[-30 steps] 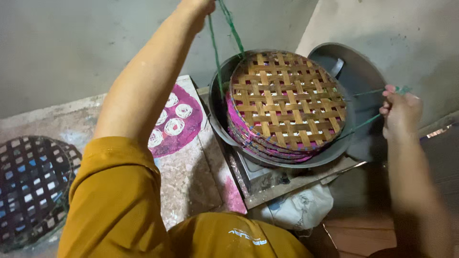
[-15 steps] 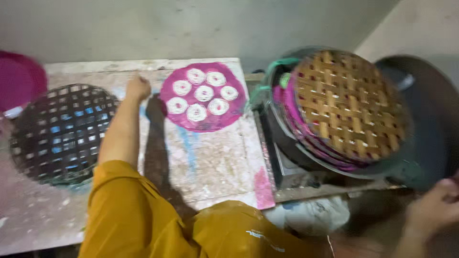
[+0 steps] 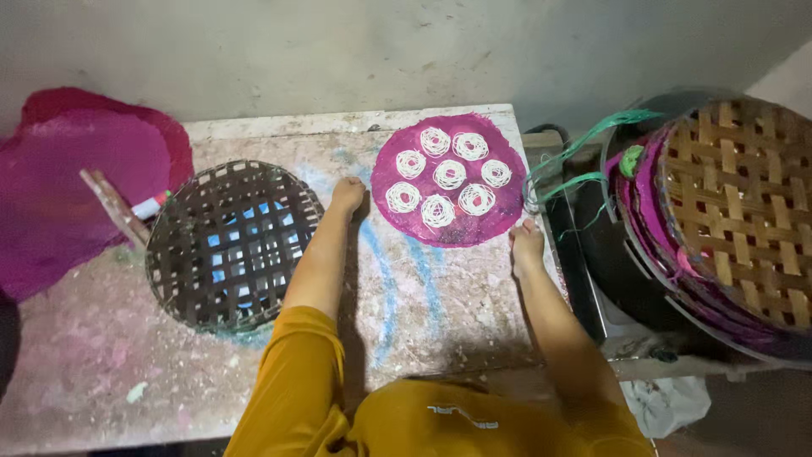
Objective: The person stacks round trays of noodle nests, ties them with string, and covers the stack with a pot lid. They then add pink coloring from a small packet into a basin of white dough and knead and squeeze the dough by hand until the color is evenly mixed.
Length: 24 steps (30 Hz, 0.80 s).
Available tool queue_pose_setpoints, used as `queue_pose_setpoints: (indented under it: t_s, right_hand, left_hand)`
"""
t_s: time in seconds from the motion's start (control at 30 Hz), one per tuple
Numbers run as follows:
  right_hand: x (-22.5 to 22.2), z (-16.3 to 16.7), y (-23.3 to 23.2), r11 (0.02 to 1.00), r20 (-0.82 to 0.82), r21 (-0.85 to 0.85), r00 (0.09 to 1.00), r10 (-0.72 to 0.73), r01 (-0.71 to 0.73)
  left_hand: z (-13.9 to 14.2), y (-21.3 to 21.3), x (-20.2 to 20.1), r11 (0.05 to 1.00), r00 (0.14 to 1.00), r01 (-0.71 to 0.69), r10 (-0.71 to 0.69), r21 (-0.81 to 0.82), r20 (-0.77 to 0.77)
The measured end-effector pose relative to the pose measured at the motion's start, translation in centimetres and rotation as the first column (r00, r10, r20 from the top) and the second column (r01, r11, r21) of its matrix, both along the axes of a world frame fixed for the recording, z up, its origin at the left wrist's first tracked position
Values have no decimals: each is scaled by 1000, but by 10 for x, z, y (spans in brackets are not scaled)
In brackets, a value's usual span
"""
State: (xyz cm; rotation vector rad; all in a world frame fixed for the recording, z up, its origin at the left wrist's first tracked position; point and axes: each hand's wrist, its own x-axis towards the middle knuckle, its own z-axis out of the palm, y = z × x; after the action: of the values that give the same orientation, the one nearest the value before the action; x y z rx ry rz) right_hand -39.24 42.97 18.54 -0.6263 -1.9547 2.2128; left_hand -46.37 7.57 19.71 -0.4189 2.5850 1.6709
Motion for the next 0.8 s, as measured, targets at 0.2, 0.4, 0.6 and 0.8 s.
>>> queue_pose_setpoints:
  t_s: [0.2, 0.4, 0.6, 0.8]
  right_hand:
    - [-39, 12, -5, 993, 159, -105, 987, -34, 52]
    - [-65, 14, -9, 978, 254, 197, 967, 14, -66]
    - [-66, 9, -21, 817, -75, 565, 993, -88, 115]
    - [-57, 36, -41, 797, -328, 598, 934, 139, 91]
  left_hand:
    - [2, 5, -48, 939, 981, -118, 61, -322, -182]
    - [0, 15, -81, 717, 975, 205, -85, -667, 207]
    - [1, 18, -83, 938, 972, -171, 112, -300, -206]
    - [48, 2, -68, 963, 899, -61, -61, -262, -434]
